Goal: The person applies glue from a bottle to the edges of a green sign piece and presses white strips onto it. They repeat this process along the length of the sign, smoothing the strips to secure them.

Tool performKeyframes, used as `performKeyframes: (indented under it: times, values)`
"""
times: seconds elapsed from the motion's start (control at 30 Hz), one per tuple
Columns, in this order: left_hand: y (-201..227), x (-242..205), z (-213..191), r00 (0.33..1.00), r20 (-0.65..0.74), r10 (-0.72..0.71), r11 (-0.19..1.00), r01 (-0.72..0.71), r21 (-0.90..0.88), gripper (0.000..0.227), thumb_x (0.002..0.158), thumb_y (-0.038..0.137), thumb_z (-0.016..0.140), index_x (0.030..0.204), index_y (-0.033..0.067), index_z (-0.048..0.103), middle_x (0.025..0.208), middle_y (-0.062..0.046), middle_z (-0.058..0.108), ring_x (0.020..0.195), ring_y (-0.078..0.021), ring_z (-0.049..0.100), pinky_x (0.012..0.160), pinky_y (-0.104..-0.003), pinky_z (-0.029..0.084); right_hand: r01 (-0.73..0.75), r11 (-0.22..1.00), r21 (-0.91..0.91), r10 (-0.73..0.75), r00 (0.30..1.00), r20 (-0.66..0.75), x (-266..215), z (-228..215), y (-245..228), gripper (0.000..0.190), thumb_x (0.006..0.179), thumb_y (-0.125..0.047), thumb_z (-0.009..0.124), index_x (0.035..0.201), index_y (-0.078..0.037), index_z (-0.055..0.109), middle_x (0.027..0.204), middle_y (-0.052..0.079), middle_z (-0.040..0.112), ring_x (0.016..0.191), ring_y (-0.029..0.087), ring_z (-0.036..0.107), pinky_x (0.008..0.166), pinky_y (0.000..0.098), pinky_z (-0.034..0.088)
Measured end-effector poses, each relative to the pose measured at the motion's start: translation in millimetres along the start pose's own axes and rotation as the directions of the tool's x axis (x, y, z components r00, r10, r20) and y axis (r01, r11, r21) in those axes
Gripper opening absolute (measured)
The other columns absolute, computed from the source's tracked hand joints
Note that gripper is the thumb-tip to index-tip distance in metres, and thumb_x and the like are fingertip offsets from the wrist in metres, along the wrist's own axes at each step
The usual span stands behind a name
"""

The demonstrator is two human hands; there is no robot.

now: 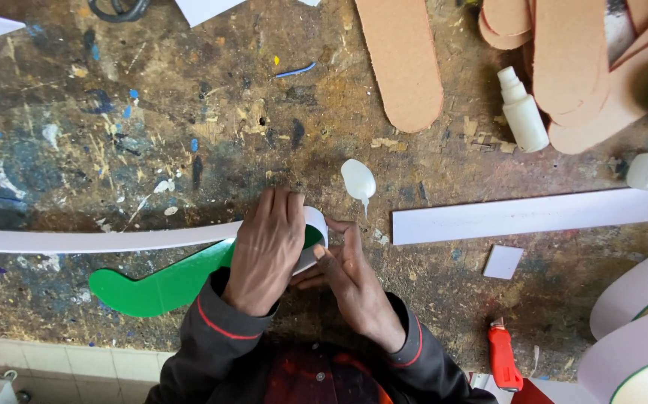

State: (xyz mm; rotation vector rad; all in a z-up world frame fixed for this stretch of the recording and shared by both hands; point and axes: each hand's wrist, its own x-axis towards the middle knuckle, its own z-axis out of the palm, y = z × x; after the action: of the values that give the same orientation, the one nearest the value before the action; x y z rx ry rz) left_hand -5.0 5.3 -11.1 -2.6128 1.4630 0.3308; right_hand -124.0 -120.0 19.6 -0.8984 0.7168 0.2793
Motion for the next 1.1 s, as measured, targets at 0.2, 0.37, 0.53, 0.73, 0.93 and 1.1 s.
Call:
performKeyframes:
  times: [0.2,0.37,0.53,0.73,0.93,1.1]
  values:
    - [7.3,-6.0,4.5,0.993,-0.106,-0.046,0.999,0.045,-0.011,0.008,0.109,0.006,0.066,0.117,0.0047,0.065,0.108,-0.01,0.067,0.109,-0.0252,0.072,0.088,-0.033,0.064,0.25,0.966,-0.066,-0.248,0.968,0.047,-5.7,-5.4,27.7,0.05,0.123,-0.015,0.038,0.164,0.008,0.021,0.108,0.046,0.077,0.097,0.05,0.084,0.088,0.0625,0.073]
    - [6.7,-8.1,16.9,0.972,-0.231,-0.031,0.999,0.037,0.025,0.014,0.103,0.007,0.072,0.115,0.0046,0.065,0.107,-0.009,0.067,0.106,-0.0257,0.073,0.08,-0.033,0.064,0.302,0.952,0.045,-0.303,0.953,0.026,-0.6,-9.7,55.7,0.051,0.123,-0.019,0.044,0.164,0.005,0.024,0.098,0.042,0.076,0.093,0.051,0.083,0.085,0.0632,0.073]
    - [5.8,-12.3,30.0,0.945,-0.325,-0.031,0.998,0.044,0.035,0.023,0.093,0.01,0.076,0.113,0.0069,0.065,0.106,-0.008,0.067,0.104,-0.025,0.071,0.075,-0.032,0.063,0.301,0.953,0.02,-0.301,0.954,0.0,-13.1,-9.1,46.2,0.05,0.122,-0.022,0.05,0.163,0.001,0.033,0.09,0.038,0.078,0.085,0.045,0.085,0.082,0.0591,0.075]
    - [3.9,-18.8,19.0,0.96,-0.279,-0.025,0.998,0.04,0.048,0.044,0.09,0.012,0.086,0.126,-0.0025,0.066,0.114,-0.016,0.071,0.107,-0.0268,0.074,0.075,-0.032,0.064,0.158,0.56,-0.813,-0.681,0.647,-0.344,-10.8,-24.0,17.3,0.058,0.116,-0.045,0.069,0.148,0.001,0.052,0.103,0.031,0.078,0.094,0.046,0.083,0.083,0.0631,0.07]
    - [6.6,-13.2,36.3,0.942,-0.331,-0.064,0.994,0.091,0.068,0.039,0.09,0.015,0.084,0.121,0.0018,0.064,0.112,-0.013,0.068,0.105,-0.0239,0.072,0.067,-0.029,0.061,0.125,0.194,-0.973,-0.912,0.389,-0.131,46.3,-41.4,16.9,0.056,0.108,-0.048,0.084,0.141,-0.003,0.076,0.113,0.012,0.061,0.098,0.028,0.074,0.078,0.0438,0.066]
    - [8.4,-15.5,42.4,0.95,-0.305,-0.065,0.996,0.079,0.035,0.04,0.097,0.012,0.083,0.13,-0.0035,0.067,0.119,-0.019,0.072,0.112,-0.0284,0.075,0.075,-0.032,0.065,0.331,0.551,-0.766,-0.764,0.57,-0.303,-13.2,-5.1,33.8,0.045,0.121,-0.038,0.061,0.148,-0.002,0.056,0.112,0.029,0.077,0.098,0.043,0.082,0.08,0.0596,0.069]
